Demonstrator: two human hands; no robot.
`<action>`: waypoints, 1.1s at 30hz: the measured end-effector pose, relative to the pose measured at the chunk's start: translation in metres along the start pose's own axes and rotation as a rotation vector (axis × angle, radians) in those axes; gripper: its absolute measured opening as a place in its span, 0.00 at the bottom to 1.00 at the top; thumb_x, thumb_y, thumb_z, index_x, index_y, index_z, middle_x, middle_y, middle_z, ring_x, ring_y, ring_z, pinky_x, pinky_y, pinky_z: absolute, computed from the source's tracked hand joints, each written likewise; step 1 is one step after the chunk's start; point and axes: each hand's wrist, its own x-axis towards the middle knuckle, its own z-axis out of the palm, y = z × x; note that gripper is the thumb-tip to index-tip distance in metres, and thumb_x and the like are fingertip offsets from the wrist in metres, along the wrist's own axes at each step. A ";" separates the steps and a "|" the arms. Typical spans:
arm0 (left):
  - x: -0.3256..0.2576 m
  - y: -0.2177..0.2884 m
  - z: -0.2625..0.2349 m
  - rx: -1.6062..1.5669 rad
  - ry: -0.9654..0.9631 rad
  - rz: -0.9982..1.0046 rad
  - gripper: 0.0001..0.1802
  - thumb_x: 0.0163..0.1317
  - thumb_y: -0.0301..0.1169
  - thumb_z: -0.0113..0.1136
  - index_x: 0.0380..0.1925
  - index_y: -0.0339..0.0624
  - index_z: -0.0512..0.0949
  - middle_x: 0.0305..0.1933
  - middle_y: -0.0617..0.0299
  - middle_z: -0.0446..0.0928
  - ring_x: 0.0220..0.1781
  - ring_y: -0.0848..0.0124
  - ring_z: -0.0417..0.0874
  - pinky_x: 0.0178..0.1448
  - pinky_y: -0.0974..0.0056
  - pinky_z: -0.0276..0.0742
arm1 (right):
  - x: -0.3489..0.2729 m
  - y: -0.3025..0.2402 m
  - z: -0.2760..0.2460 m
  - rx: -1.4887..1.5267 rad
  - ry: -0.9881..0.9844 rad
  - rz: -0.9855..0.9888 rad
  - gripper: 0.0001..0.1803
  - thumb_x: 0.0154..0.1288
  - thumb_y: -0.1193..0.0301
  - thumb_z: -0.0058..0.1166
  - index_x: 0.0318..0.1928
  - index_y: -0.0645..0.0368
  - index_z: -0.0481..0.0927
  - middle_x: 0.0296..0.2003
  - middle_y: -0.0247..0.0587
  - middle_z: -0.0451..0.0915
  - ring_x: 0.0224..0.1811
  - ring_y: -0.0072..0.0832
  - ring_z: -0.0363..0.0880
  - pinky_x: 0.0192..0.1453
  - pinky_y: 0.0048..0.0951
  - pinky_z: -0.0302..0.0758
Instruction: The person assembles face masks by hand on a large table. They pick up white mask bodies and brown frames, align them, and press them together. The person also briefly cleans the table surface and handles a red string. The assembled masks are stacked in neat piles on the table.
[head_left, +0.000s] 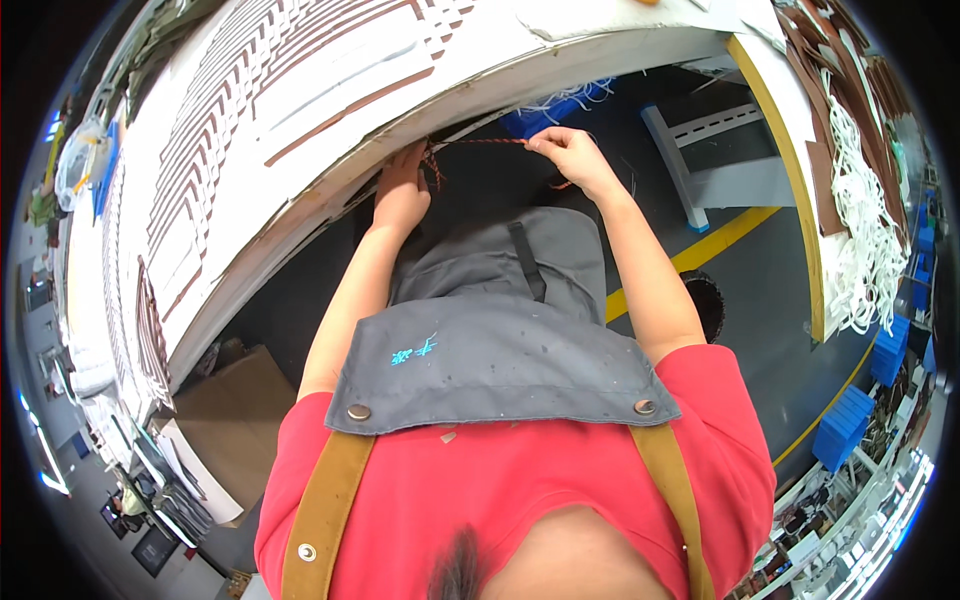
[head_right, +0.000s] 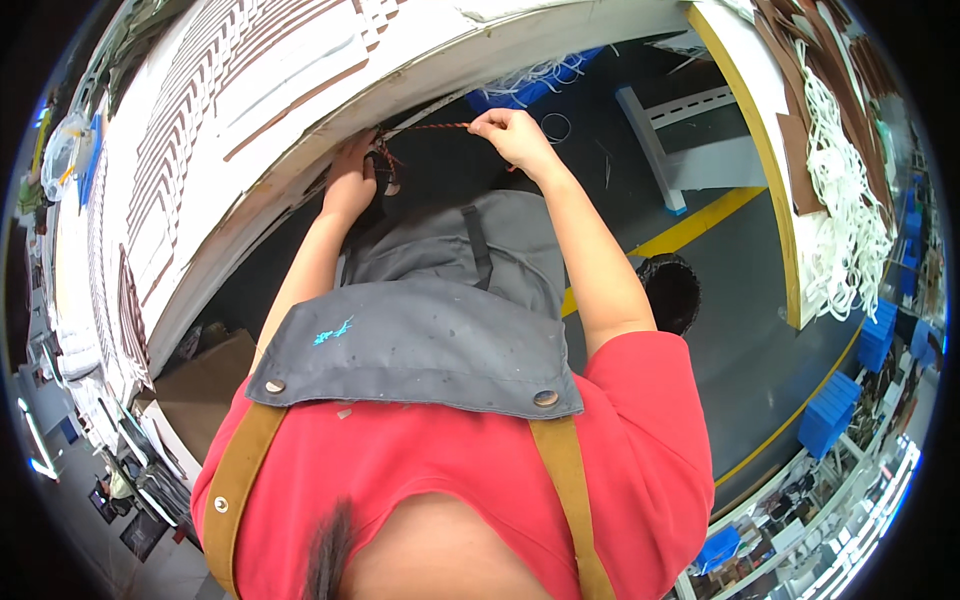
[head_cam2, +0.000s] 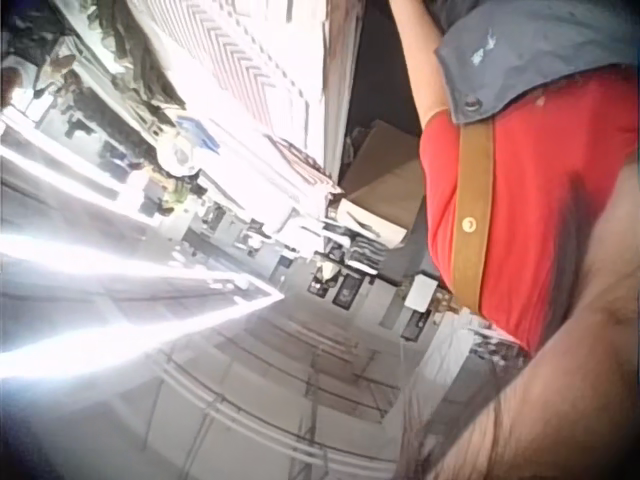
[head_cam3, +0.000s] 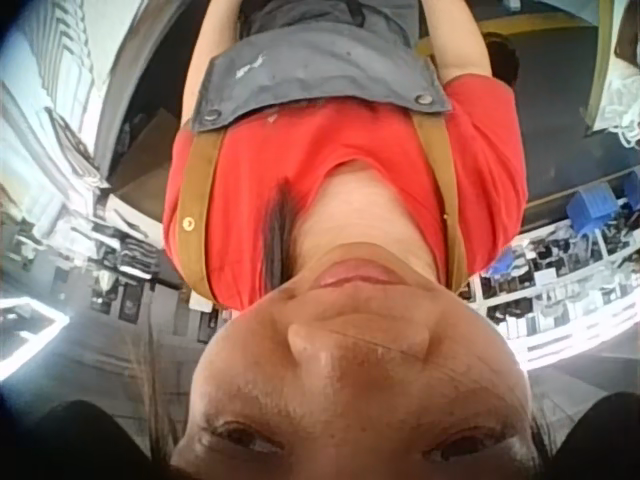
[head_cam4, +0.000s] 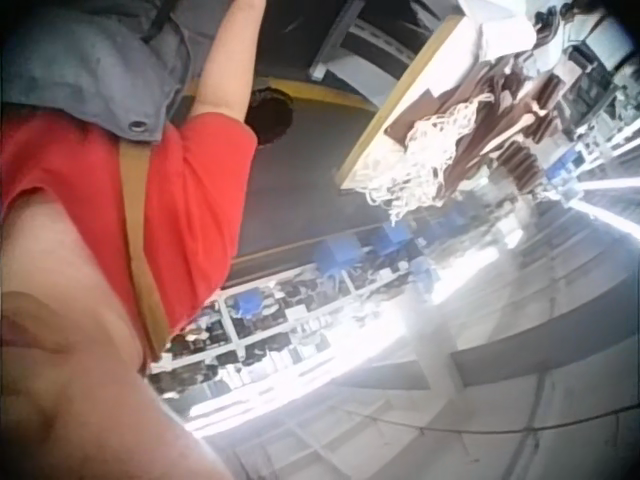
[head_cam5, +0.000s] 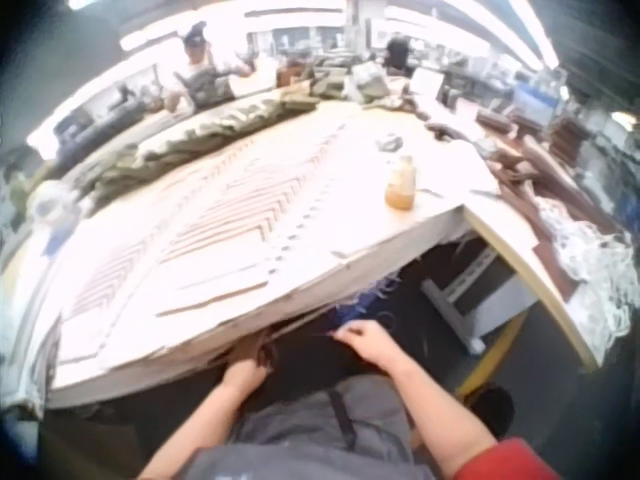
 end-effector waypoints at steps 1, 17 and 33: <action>0.006 0.001 0.002 0.060 -0.057 -0.010 0.25 0.54 0.23 0.44 0.55 0.42 0.62 0.57 0.48 0.63 0.57 0.49 0.63 0.60 0.55 0.60 | -0.002 0.000 -0.003 0.126 0.006 -0.047 0.09 0.57 0.69 0.52 0.33 0.61 0.80 0.22 0.30 0.76 0.23 0.15 0.69 0.27 0.20 0.66; 0.023 -0.034 0.025 0.212 -0.002 -0.066 0.14 0.53 0.27 0.48 0.42 0.44 0.73 0.45 0.50 0.73 0.47 0.52 0.72 0.52 0.54 0.67 | -0.005 -0.016 -0.054 0.819 0.198 -0.155 0.08 0.60 0.71 0.49 0.34 0.64 0.75 0.13 0.23 0.60 0.10 0.10 0.51 0.12 0.14 0.47; 0.029 -0.046 0.023 -0.015 0.072 -0.079 0.09 0.53 0.25 0.50 0.34 0.42 0.77 0.36 0.50 0.76 0.42 0.54 0.76 0.47 0.58 0.70 | -0.096 0.029 -0.249 1.319 0.564 -0.403 0.09 0.65 0.71 0.40 0.37 0.66 0.69 0.12 0.27 0.53 0.09 0.16 0.44 0.10 0.19 0.44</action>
